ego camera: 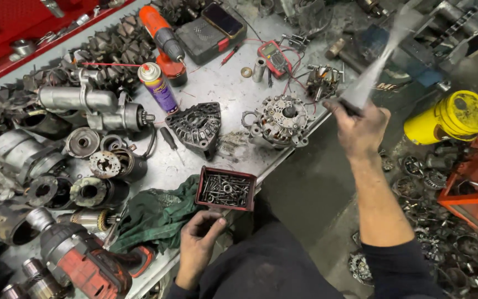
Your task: The person wipes their hands with a green rag, then selects a bolt from a red container and places it into a disassembled alternator. They retrieve a torque wrench from a wall rack and use it to tighten the bolt into the alternator housing on the workbench.
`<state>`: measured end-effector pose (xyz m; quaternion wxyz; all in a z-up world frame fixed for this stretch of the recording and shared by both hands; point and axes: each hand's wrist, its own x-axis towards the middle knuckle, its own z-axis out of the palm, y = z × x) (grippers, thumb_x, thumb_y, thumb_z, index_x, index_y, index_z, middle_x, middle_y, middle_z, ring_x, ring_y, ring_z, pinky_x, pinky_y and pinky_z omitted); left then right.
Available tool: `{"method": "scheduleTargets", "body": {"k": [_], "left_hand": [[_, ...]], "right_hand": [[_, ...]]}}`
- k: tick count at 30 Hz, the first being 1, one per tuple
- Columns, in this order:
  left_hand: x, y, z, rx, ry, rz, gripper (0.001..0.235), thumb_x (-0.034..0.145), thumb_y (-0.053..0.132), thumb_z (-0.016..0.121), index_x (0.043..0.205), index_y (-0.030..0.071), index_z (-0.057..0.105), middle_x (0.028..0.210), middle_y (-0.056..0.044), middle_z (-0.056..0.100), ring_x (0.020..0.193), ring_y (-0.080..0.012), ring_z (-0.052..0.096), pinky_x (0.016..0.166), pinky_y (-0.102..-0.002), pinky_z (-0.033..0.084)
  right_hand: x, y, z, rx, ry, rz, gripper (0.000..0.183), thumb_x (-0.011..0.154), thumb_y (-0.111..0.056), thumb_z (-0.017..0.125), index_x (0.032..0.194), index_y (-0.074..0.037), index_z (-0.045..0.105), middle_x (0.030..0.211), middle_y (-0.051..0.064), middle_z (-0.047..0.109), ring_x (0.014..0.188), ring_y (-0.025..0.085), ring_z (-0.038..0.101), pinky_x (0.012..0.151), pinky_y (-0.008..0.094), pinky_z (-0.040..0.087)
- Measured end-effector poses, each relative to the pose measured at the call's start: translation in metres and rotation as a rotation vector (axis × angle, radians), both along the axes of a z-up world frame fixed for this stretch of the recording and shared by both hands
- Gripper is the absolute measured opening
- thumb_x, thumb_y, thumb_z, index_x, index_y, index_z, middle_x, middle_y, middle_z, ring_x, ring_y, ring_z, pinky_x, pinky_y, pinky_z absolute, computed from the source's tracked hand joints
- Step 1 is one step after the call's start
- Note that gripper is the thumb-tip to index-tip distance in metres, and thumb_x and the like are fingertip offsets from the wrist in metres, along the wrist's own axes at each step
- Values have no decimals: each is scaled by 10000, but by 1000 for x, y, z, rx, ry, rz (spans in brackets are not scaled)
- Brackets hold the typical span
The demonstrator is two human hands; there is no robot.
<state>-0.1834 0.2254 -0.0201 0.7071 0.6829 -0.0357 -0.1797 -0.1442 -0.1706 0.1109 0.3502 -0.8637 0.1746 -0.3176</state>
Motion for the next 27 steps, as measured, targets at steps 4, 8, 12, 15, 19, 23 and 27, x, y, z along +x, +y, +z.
{"method": "scheduleTargets", "body": {"k": [4, 8, 12, 15, 19, 23, 27], "left_hand": [[-1, 5, -5, -51, 52, 29, 136, 866, 105, 766, 960, 11, 734, 933, 3, 737, 842, -68, 646, 763, -238, 534], [1, 5, -7, -12, -1, 34, 140, 866, 94, 794, 962, 3, 747, 899, -17, 722, 835, -77, 639, 764, -240, 531], [4, 0, -4, -21, 11, 31, 140, 858, 102, 781, 955, 8, 744, 925, -10, 744, 849, -75, 658, 775, -239, 543], [6, -6, -2, -4, 21, 32, 133, 861, 96, 783, 953, 8, 743, 912, -15, 739, 839, -80, 651, 765, -240, 529], [20, -22, 9, 20, 17, -10, 112, 872, 99, 771, 940, 14, 744, 894, -9, 736, 822, -80, 647, 747, -235, 522], [32, -44, 11, -7, -107, -27, 113, 878, 103, 765, 933, 10, 731, 918, 2, 735, 868, -75, 671, 788, -229, 533], [43, -59, 10, 31, 4, -38, 137, 869, 108, 778, 964, 13, 753, 878, -20, 728, 806, -89, 636, 727, -252, 522]], "right_hand": [[2, 13, 5, -115, -46, -136, 330, 901, -228, 894, 1086, -4, 736, 972, 140, 795, 862, 174, 765, 805, 297, 584], [6, -9, -3, -208, -47, -53, 309, 975, -156, 823, 1175, 39, 691, 1005, 145, 765, 909, 192, 717, 836, 309, 550], [2, -3, 3, 186, -3, 37, 283, 918, -188, 811, 1152, -42, 746, 1040, 74, 798, 907, 113, 748, 844, 279, 588], [1, 9, 12, 31, 54, -109, 310, 891, -188, 871, 1127, -26, 752, 1024, 104, 801, 876, 137, 748, 839, 307, 596], [6, -3, 11, -382, 108, -65, 386, 903, -221, 896, 1121, 42, 716, 1022, 184, 771, 915, 261, 715, 826, 371, 569], [8, -6, 8, 78, 59, 212, 276, 975, -171, 670, 1212, -32, 684, 1027, 100, 779, 928, 149, 749, 810, 317, 568], [1, 2, 16, -45, 52, 16, 312, 910, -278, 813, 1103, -45, 735, 941, 99, 786, 828, 188, 752, 766, 335, 584]]}}
